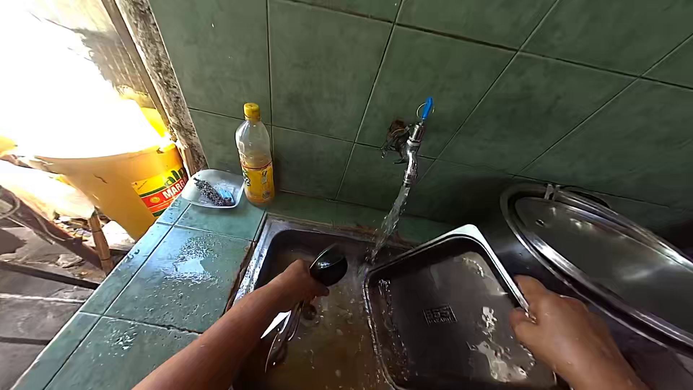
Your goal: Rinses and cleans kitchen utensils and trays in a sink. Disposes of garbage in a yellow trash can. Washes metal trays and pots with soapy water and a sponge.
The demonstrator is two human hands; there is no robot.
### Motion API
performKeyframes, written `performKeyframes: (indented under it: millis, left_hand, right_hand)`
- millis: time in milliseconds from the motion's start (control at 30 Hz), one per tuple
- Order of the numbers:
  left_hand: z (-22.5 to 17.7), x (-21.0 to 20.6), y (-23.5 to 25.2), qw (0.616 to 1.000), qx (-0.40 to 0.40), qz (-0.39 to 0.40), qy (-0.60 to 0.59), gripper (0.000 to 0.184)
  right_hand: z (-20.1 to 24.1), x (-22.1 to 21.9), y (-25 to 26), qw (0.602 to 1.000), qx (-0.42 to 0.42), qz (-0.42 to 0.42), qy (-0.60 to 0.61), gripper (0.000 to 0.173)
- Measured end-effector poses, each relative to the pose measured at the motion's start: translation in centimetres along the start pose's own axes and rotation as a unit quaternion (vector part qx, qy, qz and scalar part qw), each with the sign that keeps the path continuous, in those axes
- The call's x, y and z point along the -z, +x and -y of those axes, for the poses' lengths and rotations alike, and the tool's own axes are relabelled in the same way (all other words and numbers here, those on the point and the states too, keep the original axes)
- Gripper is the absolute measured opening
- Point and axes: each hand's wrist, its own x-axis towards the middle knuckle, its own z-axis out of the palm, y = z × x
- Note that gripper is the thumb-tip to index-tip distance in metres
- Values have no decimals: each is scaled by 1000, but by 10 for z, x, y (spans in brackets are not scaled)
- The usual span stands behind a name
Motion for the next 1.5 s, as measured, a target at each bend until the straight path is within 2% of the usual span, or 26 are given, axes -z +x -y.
performKeyframes:
  millis: [100,267,400,600,800,1000,1100,1200,1267,1367,1500]
  left_hand:
    - [3,1,-10,1000,-6,18,15,26]
    - [-4,3,-25,992,-19,20,124,33]
    - [-9,4,-29,993,-52,17,104,33]
    - [-23,6,-26,996,-88,-11,10,30]
    - [-38,3,-25,993,-108,-33,-45,32]
    - [-36,4,-29,991,-114,-35,-54,33]
    - [-26,9,-29,991,-116,-36,-52,31]
    - [-18,17,-29,992,-112,-38,-47,30]
    - [-17,21,-33,994,-99,-37,-37,31]
    - [-16,25,-34,995,-90,-38,-15,32]
    - [-19,20,-29,996,-85,-31,-11,29]
  right_hand:
    - [8,-7,-2,994,59,-85,26,44]
    - [21,-29,5,960,159,-220,62,44]
    - [32,-40,19,926,209,-306,74,42]
    - [46,-50,42,917,207,-312,135,40]
    - [70,-79,99,865,308,-339,203,32]
    - [118,-74,129,827,375,-363,209,22]
    - [120,-73,130,811,388,-374,229,24]
    - [105,-75,116,797,378,-397,251,25]
    - [89,-81,98,803,344,-414,254,26]
    - [62,-97,72,837,242,-415,261,28]
    - [43,-123,42,877,53,-337,338,32]
